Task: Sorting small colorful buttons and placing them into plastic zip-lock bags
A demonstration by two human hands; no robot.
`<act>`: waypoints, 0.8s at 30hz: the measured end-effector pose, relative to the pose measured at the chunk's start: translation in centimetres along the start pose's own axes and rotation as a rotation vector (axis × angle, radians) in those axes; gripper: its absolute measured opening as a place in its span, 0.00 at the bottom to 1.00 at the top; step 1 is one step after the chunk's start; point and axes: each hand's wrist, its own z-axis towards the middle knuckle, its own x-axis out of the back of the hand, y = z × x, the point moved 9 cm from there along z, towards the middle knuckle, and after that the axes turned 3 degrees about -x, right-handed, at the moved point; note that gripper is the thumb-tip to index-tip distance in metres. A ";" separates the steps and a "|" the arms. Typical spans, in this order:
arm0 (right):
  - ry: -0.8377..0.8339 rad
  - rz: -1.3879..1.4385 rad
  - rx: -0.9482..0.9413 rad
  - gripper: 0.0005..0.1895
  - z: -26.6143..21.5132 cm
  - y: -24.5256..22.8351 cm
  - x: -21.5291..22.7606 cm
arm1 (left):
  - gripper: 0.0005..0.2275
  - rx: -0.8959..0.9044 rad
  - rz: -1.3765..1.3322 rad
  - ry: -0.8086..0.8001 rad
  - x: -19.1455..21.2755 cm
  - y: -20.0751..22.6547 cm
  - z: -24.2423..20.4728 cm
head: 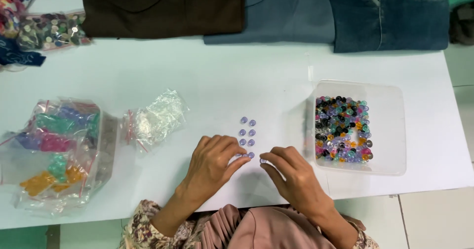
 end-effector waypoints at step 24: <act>-0.101 -0.087 0.271 0.07 7.2 -5.0 -8.2 | 0.03 0.341 0.246 0.365 6.0 -6.9 -9.6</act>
